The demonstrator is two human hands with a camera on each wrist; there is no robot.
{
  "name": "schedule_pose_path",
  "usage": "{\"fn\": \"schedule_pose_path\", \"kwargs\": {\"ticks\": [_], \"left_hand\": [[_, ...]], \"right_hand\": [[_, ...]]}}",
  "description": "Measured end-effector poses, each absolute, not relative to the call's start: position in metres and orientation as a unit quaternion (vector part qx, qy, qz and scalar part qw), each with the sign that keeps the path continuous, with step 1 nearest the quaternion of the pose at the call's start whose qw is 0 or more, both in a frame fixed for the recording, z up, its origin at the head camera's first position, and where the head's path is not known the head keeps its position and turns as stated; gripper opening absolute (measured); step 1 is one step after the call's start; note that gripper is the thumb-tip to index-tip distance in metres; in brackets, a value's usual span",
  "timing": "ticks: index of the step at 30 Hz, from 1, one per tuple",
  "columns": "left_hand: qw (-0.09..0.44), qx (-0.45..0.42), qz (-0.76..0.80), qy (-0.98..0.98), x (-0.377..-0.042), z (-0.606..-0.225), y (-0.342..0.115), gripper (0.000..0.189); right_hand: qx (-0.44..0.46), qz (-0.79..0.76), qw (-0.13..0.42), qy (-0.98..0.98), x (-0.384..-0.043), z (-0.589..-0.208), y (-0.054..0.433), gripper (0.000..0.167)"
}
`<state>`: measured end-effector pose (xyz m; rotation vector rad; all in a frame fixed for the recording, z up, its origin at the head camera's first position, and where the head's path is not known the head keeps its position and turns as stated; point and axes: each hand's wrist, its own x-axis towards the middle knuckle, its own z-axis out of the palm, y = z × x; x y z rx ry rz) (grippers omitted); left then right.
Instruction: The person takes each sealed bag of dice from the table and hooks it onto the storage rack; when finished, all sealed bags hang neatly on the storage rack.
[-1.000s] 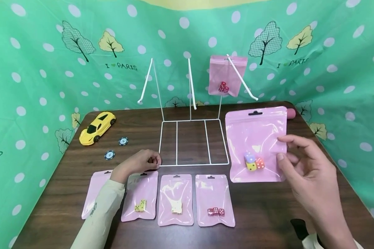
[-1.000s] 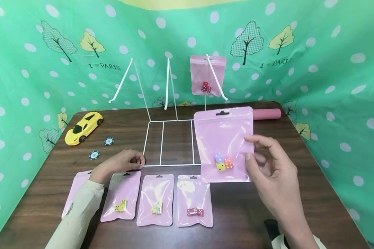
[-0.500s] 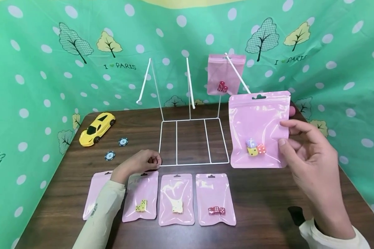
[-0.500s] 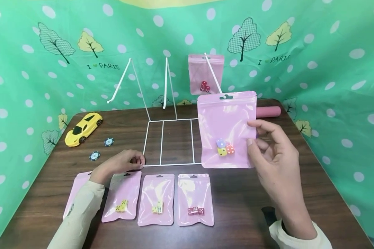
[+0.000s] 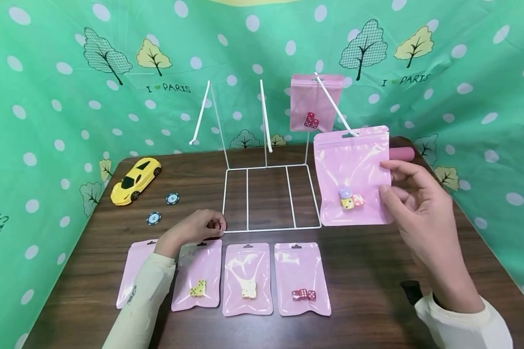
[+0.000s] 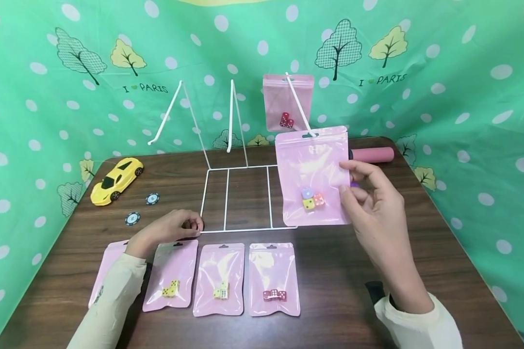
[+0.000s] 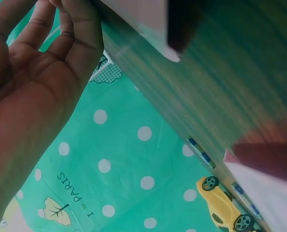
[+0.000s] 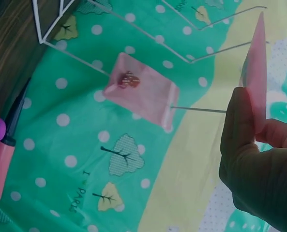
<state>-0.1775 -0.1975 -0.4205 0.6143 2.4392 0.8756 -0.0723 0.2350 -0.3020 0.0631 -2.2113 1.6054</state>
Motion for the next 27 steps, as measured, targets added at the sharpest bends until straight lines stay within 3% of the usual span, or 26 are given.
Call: {"fn": "schedule_pose_path", "kwargs": {"ticks": [12, 19, 27], "left_hand": [[0.252, 0.284, 0.310, 0.872, -0.265, -0.430, -0.240, 0.007], [0.253, 0.281, 0.309, 0.873, -0.265, -0.429, -0.241, 0.007], [0.252, 0.283, 0.307, 0.873, -0.266, -0.428, -0.240, 0.007]], "right_hand": [[-0.002, 0.429, 0.292, -0.854, -0.144, -0.321, 0.179, 0.026], [0.005, 0.439, 0.295, -0.848, -0.176, -0.318, 0.177, 0.025], [-0.029, 0.465, 0.254, -0.847, -0.204, -0.312, 0.179, 0.036]]}}
